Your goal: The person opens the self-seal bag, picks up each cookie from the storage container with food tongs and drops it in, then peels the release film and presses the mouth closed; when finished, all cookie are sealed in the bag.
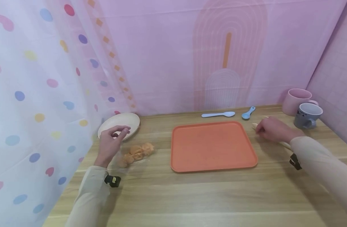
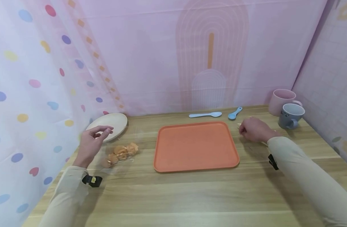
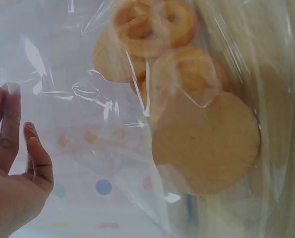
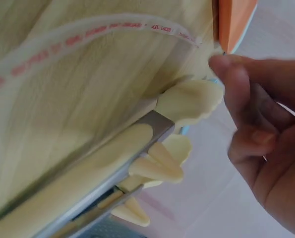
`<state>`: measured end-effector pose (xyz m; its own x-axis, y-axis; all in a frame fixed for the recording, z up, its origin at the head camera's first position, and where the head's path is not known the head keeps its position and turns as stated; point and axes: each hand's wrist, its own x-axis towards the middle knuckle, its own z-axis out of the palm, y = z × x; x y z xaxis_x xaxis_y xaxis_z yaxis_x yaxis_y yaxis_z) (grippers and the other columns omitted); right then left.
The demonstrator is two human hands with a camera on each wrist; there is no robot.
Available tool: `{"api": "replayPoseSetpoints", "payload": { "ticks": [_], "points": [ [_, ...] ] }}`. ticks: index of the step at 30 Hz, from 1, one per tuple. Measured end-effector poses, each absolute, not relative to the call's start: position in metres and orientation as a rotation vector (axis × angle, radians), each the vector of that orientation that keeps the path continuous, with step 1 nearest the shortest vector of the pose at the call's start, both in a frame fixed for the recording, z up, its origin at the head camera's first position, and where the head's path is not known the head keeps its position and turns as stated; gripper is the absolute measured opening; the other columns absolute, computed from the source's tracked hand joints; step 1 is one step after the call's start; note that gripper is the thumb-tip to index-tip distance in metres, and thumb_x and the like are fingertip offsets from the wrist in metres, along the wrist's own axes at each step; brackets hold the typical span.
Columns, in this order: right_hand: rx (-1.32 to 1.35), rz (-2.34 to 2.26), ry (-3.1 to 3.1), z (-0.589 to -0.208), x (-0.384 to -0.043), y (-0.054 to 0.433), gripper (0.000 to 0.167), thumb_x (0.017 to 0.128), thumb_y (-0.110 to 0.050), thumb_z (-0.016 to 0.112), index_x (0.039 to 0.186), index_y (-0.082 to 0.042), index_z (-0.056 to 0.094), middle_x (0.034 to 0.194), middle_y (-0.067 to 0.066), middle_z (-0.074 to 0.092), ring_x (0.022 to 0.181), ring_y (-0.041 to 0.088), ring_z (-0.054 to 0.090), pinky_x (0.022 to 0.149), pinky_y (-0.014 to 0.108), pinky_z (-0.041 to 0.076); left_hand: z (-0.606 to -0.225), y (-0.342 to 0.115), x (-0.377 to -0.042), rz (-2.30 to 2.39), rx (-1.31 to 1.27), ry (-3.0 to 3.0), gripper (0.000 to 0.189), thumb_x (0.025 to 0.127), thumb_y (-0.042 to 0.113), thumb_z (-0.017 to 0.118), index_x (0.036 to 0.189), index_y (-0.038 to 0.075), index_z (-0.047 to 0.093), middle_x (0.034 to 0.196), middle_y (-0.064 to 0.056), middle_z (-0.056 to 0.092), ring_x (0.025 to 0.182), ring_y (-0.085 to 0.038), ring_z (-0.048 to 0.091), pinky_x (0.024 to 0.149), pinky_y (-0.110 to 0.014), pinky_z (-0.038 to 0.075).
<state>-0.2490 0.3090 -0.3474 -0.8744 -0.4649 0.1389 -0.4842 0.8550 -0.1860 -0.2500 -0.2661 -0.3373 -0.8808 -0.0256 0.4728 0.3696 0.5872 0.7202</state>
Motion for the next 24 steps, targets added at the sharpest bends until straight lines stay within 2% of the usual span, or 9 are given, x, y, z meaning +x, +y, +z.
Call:
{"api": "replayPoseSetpoints", "payload": {
  "ticks": [3, 7, 10, 14, 18, 24],
  "points": [
    [0.681, 0.301, -2.925, -0.344, -0.247, 0.305, 0.015, 0.08, 0.001, 0.073, 0.073, -0.012, 0.075, 0.071, -0.002, 0.069, 0.067, 0.013, 0.056, 0.064, 0.034, 0.05, -0.337, -0.266, -0.248, -1.236, -0.284, -2.376, 0.02, 0.098, 0.018, 0.066, 0.104, 0.002, 0.077, 0.078, 0.036, 0.063, 0.087, 0.012, 0.056, 0.07, -0.012, 0.045],
    [0.614, 0.414, -2.941, -0.336, -0.243, 0.291, 0.019, 0.084, -0.009, 0.077, 0.067, -0.013, 0.069, 0.063, -0.006, 0.06, 0.062, 0.011, 0.049, 0.059, 0.026, 0.042, -0.336, -0.264, -0.244, -1.234, -0.3, -2.371, 0.02, 0.098, 0.016, 0.066, 0.105, 0.001, 0.077, 0.079, 0.035, 0.065, 0.088, 0.013, 0.056, 0.07, -0.012, 0.044],
    [0.647, 0.514, -2.93, -0.332, -0.239, 0.272, 0.019, 0.086, -0.015, 0.077, 0.069, -0.014, 0.07, 0.06, -0.009, 0.057, 0.058, 0.007, 0.048, 0.055, 0.023, 0.038, -0.332, -0.262, -0.242, -1.22, -0.3, -2.36, 0.019, 0.097, 0.017, 0.067, 0.104, 0.003, 0.077, 0.078, 0.036, 0.064, 0.086, 0.013, 0.057, 0.068, -0.013, 0.042],
    [0.739, 0.638, -2.901, -0.331, -0.235, 0.243, 0.011, 0.088, -0.014, 0.076, 0.077, -0.014, 0.074, 0.063, -0.005, 0.064, 0.057, 0.005, 0.051, 0.054, 0.021, 0.043, -0.327, -0.258, -0.241, -1.216, -0.299, -2.346, 0.018, 0.097, 0.018, 0.068, 0.102, 0.004, 0.078, 0.077, 0.037, 0.063, 0.083, 0.013, 0.058, 0.068, -0.013, 0.042],
    [0.842, 0.806, -2.915, -0.331, -0.232, 0.211, 0.007, 0.089, -0.011, 0.074, 0.082, -0.01, 0.074, 0.071, 0.003, 0.071, 0.059, 0.007, 0.059, 0.056, 0.022, 0.049, -0.326, -0.255, -0.24, -1.28, -0.32, -2.309, 0.017, 0.096, 0.012, 0.068, 0.103, -0.001, 0.076, 0.078, 0.034, 0.065, 0.079, 0.014, 0.061, 0.07, -0.01, 0.046],
    [0.96, 0.967, -2.958, -0.33, -0.227, 0.154, 0.007, 0.092, -0.018, 0.073, 0.086, -0.014, 0.074, 0.08, 0.004, 0.074, 0.067, 0.008, 0.063, 0.063, 0.025, 0.054, -0.319, -0.249, -0.234, -1.36, -0.341, -2.218, 0.015, 0.095, 0.007, 0.068, 0.1, -0.005, 0.075, 0.082, 0.026, 0.07, 0.08, 0.009, 0.064, 0.077, -0.008, 0.052]
  ]
}}
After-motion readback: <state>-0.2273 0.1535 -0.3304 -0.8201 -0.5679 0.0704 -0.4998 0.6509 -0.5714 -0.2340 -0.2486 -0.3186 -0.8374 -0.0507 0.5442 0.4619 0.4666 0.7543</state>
